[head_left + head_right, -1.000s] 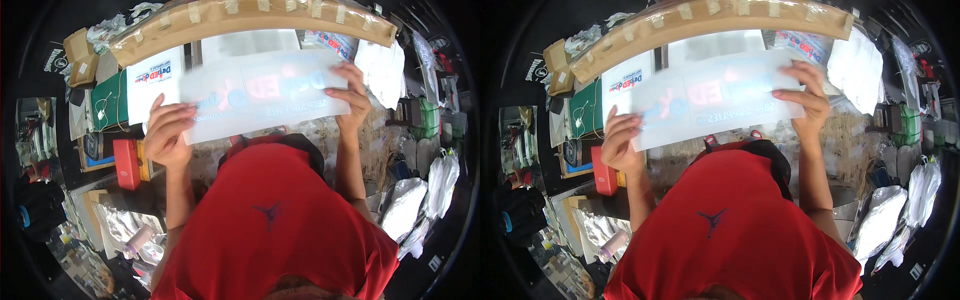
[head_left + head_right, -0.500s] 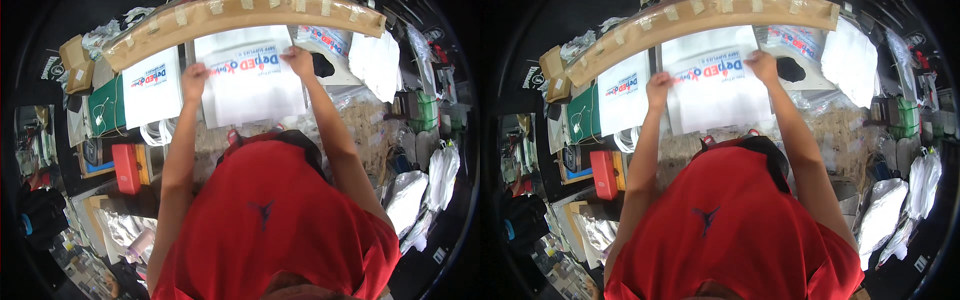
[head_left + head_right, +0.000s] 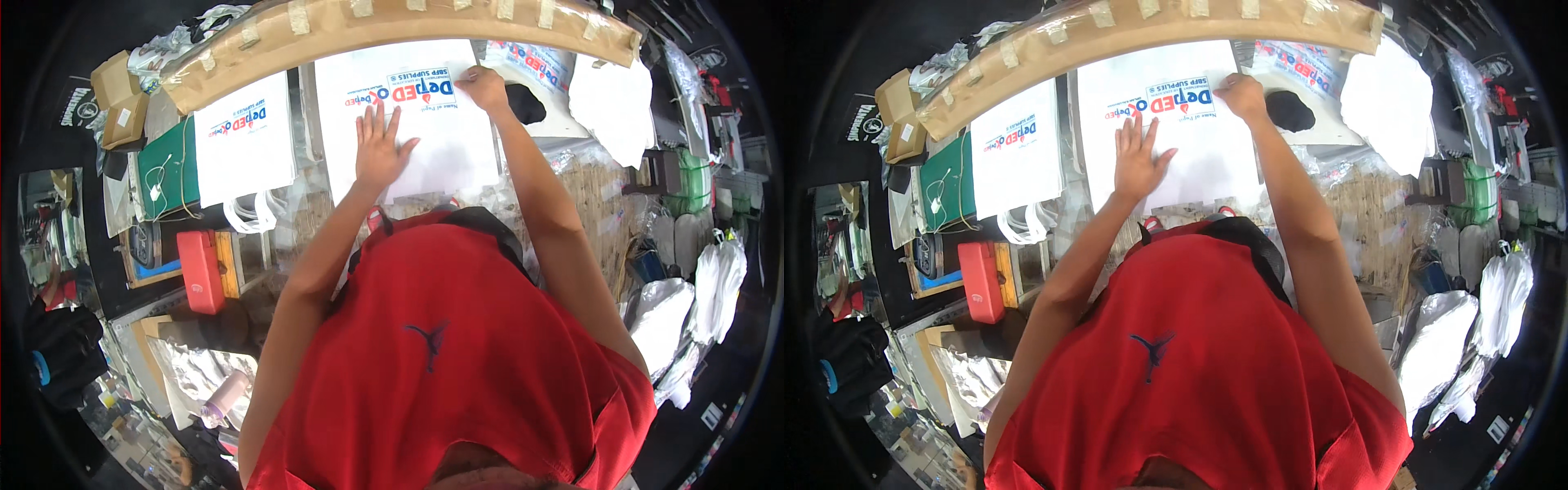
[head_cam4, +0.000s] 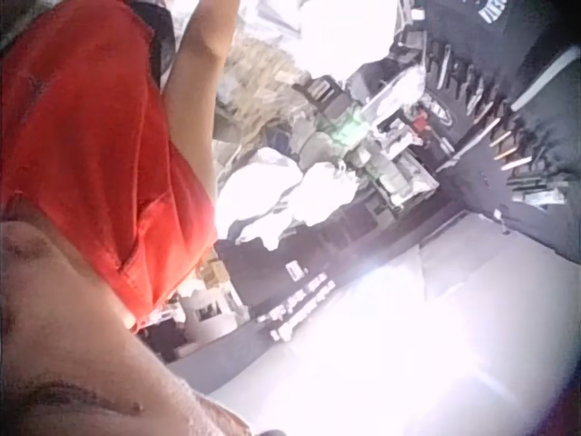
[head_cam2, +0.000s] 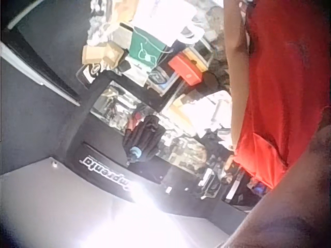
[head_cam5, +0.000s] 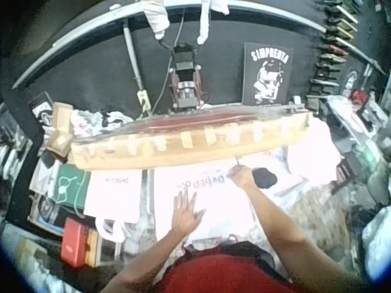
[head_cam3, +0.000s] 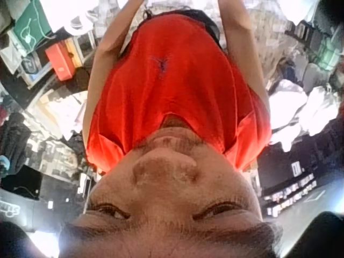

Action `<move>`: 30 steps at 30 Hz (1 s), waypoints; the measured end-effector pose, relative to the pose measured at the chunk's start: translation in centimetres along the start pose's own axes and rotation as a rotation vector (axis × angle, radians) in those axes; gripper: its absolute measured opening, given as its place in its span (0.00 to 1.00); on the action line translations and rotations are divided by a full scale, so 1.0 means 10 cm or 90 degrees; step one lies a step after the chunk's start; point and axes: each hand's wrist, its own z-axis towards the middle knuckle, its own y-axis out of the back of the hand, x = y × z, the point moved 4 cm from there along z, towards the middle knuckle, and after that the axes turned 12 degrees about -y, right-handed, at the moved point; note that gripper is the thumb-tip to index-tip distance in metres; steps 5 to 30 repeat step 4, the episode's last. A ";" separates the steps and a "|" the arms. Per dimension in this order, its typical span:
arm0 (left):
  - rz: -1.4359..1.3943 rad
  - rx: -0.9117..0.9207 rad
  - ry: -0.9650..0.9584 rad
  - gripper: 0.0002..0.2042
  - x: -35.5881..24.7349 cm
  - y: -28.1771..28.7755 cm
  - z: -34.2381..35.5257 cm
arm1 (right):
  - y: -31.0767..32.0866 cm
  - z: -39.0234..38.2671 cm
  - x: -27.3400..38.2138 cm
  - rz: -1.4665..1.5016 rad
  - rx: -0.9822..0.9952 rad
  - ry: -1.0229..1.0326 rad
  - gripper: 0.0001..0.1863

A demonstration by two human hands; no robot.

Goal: The person positions white tote bags on a heat press platform, aligns printed transfers on the bags, and operates the heat press to apply the designs.

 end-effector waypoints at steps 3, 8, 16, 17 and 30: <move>-0.035 0.020 0.023 0.35 0.02 -0.05 -0.01 | 0.01 -0.07 -0.02 0.023 0.012 -0.047 0.23; -0.038 0.023 0.023 0.35 0.03 -0.06 -0.01 | 0.01 -0.09 -0.02 0.041 0.020 -0.086 0.25; -0.038 0.023 0.023 0.35 0.03 -0.06 -0.01 | 0.01 -0.09 -0.02 0.041 0.020 -0.086 0.25; -0.038 0.023 0.023 0.35 0.03 -0.06 -0.01 | 0.01 -0.09 -0.02 0.041 0.020 -0.086 0.25; -0.038 0.023 0.023 0.35 0.03 -0.06 -0.01 | 0.01 -0.09 -0.02 0.041 0.020 -0.086 0.25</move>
